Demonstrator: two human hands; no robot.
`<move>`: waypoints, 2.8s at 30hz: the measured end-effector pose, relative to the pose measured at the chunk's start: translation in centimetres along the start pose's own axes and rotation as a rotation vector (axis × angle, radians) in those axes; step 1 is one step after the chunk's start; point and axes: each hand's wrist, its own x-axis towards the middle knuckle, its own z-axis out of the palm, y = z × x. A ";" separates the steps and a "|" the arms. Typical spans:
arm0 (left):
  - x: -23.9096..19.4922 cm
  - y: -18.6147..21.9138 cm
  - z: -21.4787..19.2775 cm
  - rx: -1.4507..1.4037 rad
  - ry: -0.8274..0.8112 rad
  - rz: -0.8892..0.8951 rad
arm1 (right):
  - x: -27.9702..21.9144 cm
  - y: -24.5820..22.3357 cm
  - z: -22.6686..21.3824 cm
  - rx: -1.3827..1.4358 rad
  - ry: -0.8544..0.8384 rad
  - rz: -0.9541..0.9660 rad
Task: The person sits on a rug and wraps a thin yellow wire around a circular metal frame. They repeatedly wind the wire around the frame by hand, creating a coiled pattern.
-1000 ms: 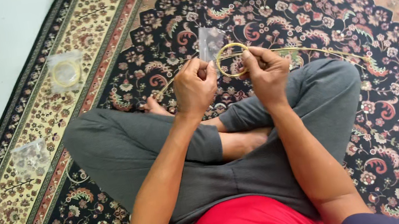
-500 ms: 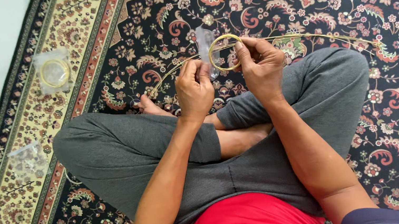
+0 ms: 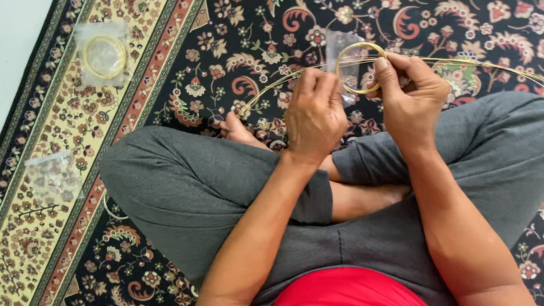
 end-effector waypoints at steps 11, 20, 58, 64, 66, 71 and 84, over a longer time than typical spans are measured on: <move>0.8 1.1 0.1 -0.052 0.055 -0.041 | 1.0 -3.1 1.1 -0.179 -0.230 -0.031; 0.8 1.5 0.4 -0.120 0.062 -0.079 | 0.7 -0.8 0.2 -0.292 -0.358 -0.125; 1.8 0.1 -2.0 -0.975 -0.226 -0.454 | 2.5 -2.2 -3.1 0.560 -0.326 0.312; 1.5 -1.4 -1.7 -0.897 -0.248 -0.520 | 2.8 -1.9 -4.3 0.304 -0.518 0.254; 1.3 -1.7 -1.6 -0.921 -0.269 -0.579 | 2.7 0.7 -5.3 0.195 -0.520 0.222; 1.3 -1.9 -1.8 -0.866 -0.261 -0.566 | 3.1 -0.6 -4.9 0.202 -0.544 0.187; 1.9 -1.1 -2.5 -0.745 -0.307 -0.543 | 3.4 -4.3 -4.5 0.315 -0.828 0.249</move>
